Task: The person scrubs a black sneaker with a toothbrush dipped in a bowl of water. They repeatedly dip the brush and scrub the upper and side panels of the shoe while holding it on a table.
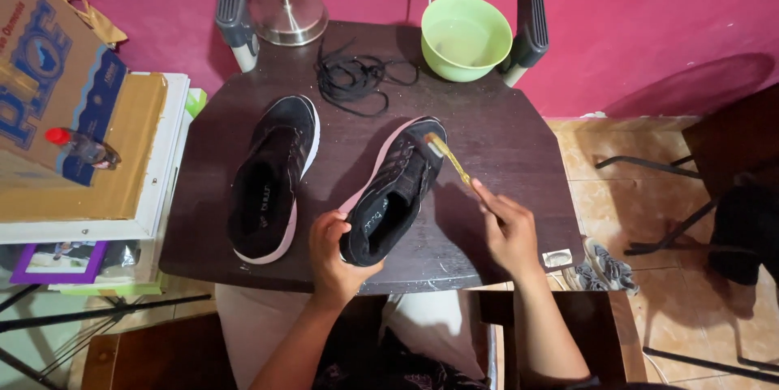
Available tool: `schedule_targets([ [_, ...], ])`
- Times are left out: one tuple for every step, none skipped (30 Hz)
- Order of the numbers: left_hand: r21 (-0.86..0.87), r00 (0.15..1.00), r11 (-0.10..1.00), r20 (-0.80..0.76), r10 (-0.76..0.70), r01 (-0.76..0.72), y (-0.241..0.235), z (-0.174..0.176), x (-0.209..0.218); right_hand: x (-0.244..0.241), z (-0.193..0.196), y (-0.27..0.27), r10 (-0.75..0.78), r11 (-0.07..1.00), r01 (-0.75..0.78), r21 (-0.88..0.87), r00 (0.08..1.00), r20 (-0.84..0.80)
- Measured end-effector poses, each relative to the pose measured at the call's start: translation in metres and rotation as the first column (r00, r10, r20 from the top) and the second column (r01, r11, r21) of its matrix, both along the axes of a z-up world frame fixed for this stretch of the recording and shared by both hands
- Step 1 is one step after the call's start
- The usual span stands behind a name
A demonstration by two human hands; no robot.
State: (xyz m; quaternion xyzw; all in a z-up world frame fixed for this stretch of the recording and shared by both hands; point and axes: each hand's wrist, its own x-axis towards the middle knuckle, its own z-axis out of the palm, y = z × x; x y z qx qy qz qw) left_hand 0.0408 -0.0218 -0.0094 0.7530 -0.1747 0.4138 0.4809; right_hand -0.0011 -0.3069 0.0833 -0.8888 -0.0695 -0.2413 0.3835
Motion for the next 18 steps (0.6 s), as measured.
schedule_targets([
  [-0.002, 1.0, 1.0, 0.006, 0.0, 0.0, 0.001, 0.0, 0.001, 0.0, -0.003, 0.001, 0.0, 1.0, 0.0, -0.002, 1.0, 0.006],
  [0.002, 1.0, 1.0, -0.001, -0.018, 0.018, 0.002, 0.001, 0.001, -0.002, -0.007, 0.003, 0.075, 0.997, -0.074, 0.017, 0.996, -0.053],
  [0.006, 0.999, 0.999, -0.008, -0.037, 0.037, 0.003, 0.0, 0.001, -0.003, -0.011, 0.004, 0.15, 0.988, -0.147, 0.04, 0.983, -0.11],
  [0.006, 0.999, 0.999, -0.013, -0.038, 0.038, 0.003, 0.0, 0.0, 0.002, -0.009, -0.001, 0.149, 0.989, -0.145, 0.041, 0.982, -0.114],
  [-0.002, 0.999, 0.999, -0.021, -0.041, 0.041, 0.002, 0.0, 0.0, 0.007, -0.007, -0.005, 0.029, 0.997, -0.039, -0.061, 0.989, -0.144],
  [-0.008, 0.999, 0.999, -0.026, -0.046, 0.046, 0.003, 0.001, 0.001, 0.013, -0.006, -0.01, -0.094, 0.984, 0.068, -0.164, 0.983, -0.158],
  [-0.007, 0.998, 0.999, -0.028, -0.049, 0.049, 0.003, 0.0, -0.001, 0.017, -0.006, -0.016, -0.097, 0.984, 0.071, -0.162, 0.982, -0.16],
  [-0.009, 0.998, 0.999, -0.046, -0.054, 0.053, 0.003, -0.001, -0.001, 0.024, -0.004, -0.023, -0.091, 0.996, 0.087, -0.031, 0.985, -0.148],
  [-0.011, 0.996, 0.998, -0.064, -0.058, 0.058, 0.002, 0.0, 0.0, 0.031, -0.002, -0.03, -0.086, 0.99, 0.1, 0.101, 0.987, -0.135],
  [-0.006, 0.996, 0.998, -0.055, -0.066, 0.066, 0.004, 0.001, -0.003, 0.036, 0.0, -0.039, -0.094, 0.988, 0.107, 0.107, 0.988, -0.127],
  [-0.026, 0.978, 0.996, -0.19, -0.083, 0.08, 0.005, 0.002, -0.006, 0.04, 0.003, -0.05, -0.106, 0.983, 0.129, 0.133, 0.98, -0.167],
  [-0.041, 0.945, 0.994, -0.309, -0.106, 0.098, 0.007, 0.005, -0.003, 0.046, 0.006, -0.06, -0.123, 0.974, 0.156, 0.166, 0.973, -0.196],
  [-0.03, 0.95, 0.993, -0.29, -0.118, 0.114, 0.003, 0.007, -0.002, 0.055, 0.008, -0.07, -0.137, 0.969, 0.168, 0.179, 0.975, -0.177],
  [-0.006, 0.946, 0.998, -0.319, -0.058, 0.059, 0.002, 0.009, -0.003, 0.063, 0.009, -0.081, -0.19, 0.971, 0.213, 0.106, 0.963, -0.193],
  [0.019, 0.939, 1.0, -0.345, 0.003, 0.003, 0.0, 0.01, -0.003, 0.07, 0.009, -0.091, -0.245, 0.966, 0.257, 0.034, 0.947, -0.208],
  [0.031, 0.94, 0.999, -0.342, -0.002, 0.013, -0.003, 0.009, -0.002, 0.078, 0.02, -0.091, -0.251, 0.963, 0.266, 0.046, 0.945, -0.208],
  [0.054, 0.922, 0.998, -0.387, 0.035, -0.015, -0.005, 0.007, -0.001, 0.086, 0.03, -0.091, -0.278, 0.948, 0.306, 0.083, 0.928, -0.246],
  [0.075, 0.901, 0.996, -0.427, 0.072, -0.044, -0.009, 0.005, 0.001, 0.096, 0.041, -0.093, -0.302, 0.931, 0.345, 0.116, 0.91, -0.283],
])
